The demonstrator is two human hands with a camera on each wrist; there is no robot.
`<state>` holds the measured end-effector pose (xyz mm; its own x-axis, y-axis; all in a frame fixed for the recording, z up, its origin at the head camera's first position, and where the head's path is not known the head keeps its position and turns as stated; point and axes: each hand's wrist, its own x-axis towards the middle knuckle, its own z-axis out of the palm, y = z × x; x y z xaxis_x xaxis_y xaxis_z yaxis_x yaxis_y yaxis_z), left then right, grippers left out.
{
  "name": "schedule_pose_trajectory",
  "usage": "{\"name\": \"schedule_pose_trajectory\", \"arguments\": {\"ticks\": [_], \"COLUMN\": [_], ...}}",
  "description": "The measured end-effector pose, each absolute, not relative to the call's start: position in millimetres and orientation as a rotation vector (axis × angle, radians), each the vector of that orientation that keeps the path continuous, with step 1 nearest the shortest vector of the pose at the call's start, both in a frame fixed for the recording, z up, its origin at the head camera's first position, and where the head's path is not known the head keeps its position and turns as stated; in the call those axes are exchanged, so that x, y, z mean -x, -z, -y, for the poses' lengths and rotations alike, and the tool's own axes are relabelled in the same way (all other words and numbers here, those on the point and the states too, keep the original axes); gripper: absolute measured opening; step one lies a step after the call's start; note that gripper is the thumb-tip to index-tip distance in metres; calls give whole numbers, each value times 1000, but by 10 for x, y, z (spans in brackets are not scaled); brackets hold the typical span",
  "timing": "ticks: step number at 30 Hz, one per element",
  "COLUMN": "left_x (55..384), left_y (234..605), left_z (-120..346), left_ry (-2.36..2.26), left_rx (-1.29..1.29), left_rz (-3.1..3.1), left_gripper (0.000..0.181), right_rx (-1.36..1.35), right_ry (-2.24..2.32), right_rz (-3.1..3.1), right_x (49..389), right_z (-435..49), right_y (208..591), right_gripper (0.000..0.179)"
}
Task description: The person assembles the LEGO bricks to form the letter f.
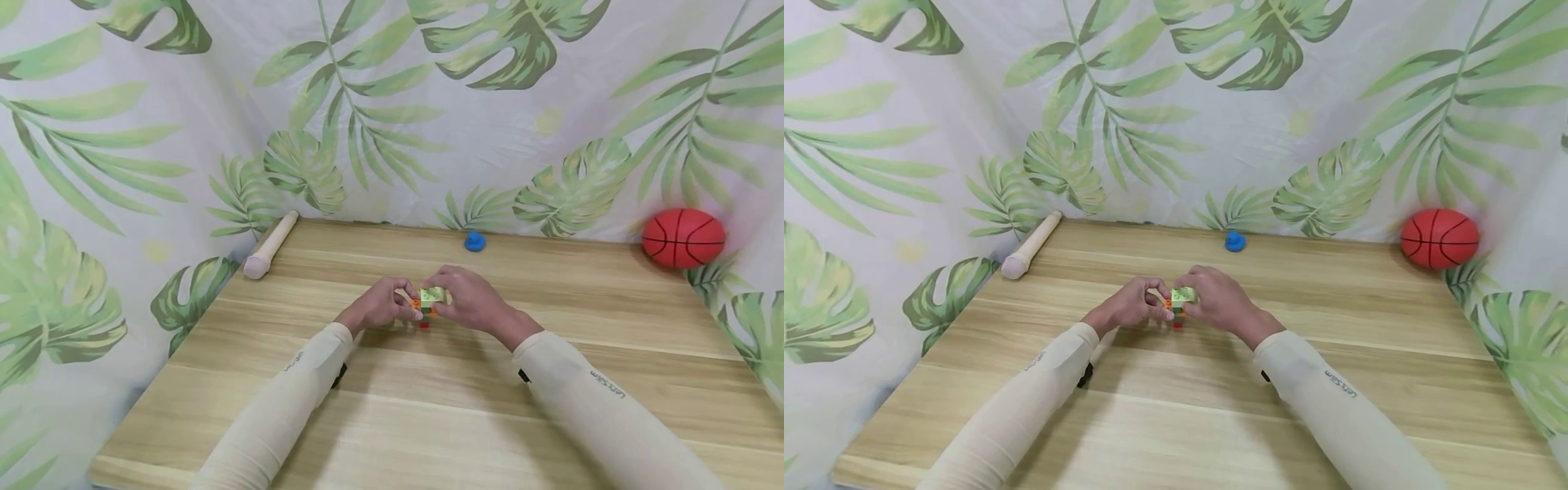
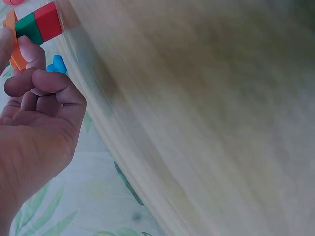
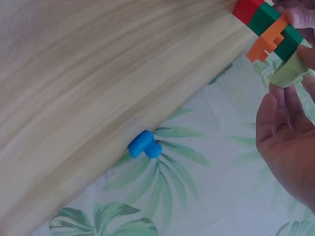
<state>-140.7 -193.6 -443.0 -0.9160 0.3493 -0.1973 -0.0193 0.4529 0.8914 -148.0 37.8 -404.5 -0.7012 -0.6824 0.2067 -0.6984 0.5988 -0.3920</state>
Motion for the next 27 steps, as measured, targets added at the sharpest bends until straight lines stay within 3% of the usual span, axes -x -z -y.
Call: {"name": "schedule_pose_trajectory", "arguments": {"ticks": [13, 22, 27], "left_x": [1417, 1415, 1401], "left_y": [4476, 4480, 4454], "left_z": [1962, 1937, 1941], "left_ry": [-1477, -1498, -1505], "left_rx": [-288, -301, -297], "left_rz": [-2356, -2350, -2339], "left_gripper": [26, 25, 25], "right_rx": [-1205, -1207, -1212], "right_ry": [-507, -631, -730], "right_rz": [2776, 2738, 2775], "right_x": [1415, 1406, 1423], "right_z": [-318, -362, -410], "right_y": [3999, 4033, 4080], "right_gripper": [37, 31, 43]}}
